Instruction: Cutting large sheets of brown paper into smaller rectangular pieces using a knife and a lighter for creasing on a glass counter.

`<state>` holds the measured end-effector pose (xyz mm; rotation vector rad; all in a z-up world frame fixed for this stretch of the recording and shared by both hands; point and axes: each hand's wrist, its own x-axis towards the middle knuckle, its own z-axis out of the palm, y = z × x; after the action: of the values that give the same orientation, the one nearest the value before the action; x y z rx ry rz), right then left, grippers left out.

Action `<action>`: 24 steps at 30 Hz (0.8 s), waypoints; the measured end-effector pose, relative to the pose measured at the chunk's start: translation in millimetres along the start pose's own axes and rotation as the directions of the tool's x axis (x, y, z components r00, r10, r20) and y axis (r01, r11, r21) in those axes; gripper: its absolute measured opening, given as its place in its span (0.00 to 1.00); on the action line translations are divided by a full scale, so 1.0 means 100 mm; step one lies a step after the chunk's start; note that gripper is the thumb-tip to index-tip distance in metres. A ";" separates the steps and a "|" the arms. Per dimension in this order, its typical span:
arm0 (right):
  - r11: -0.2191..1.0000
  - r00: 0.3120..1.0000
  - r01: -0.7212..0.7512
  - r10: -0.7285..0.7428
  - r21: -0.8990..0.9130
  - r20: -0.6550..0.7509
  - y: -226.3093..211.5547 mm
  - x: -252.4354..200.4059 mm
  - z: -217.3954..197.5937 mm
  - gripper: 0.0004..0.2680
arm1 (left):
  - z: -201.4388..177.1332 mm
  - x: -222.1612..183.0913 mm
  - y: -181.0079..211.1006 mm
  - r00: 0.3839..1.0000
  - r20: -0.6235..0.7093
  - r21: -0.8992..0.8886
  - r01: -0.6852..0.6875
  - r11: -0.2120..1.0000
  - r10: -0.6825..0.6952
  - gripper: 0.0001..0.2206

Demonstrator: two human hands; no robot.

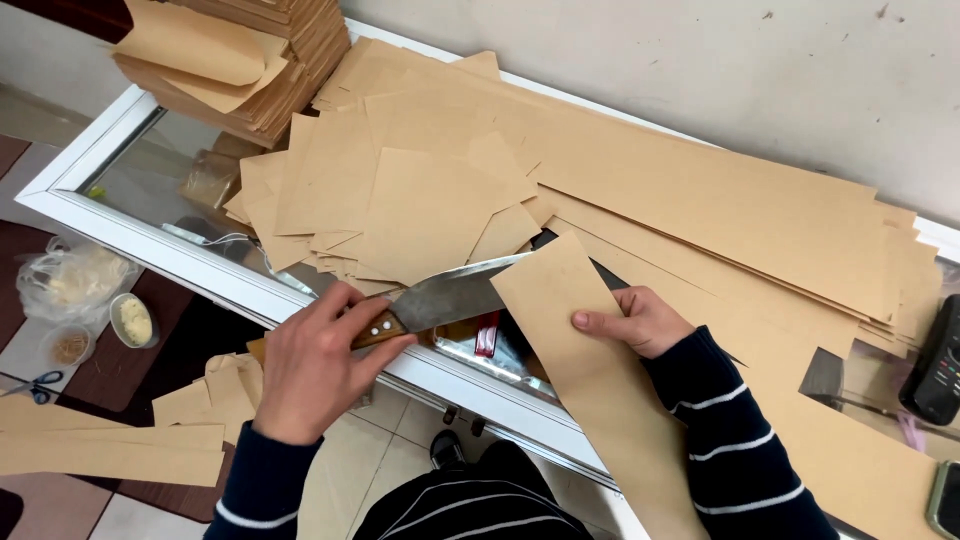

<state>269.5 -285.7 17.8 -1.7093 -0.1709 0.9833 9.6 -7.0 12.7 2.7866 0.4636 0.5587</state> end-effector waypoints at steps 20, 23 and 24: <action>1.000 1.000 -0.004 0.004 0.008 0.017 -0.01 -0.02 0.01 0.10 | 0.27 0.21 0.14 0.997 0.011 -0.083 -0.073 0.994 0.075 0.20; 1.000 1.000 -0.005 0.005 -0.007 0.025 -0.04 -0.03 0.01 0.10 | 0.07 0.12 0.01 1.000 0.009 -0.019 -0.023 1.000 0.023 0.21; 1.000 0.999 -0.003 0.004 -0.022 0.032 -0.05 -0.04 0.02 0.10 | 0.01 0.09 -0.03 1.000 0.019 -0.005 0.010 1.000 -0.010 0.21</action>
<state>268.0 -284.4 24.1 -1.7153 -0.2006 1.0152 16.8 -1.4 14.0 2.7807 0.4719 0.5306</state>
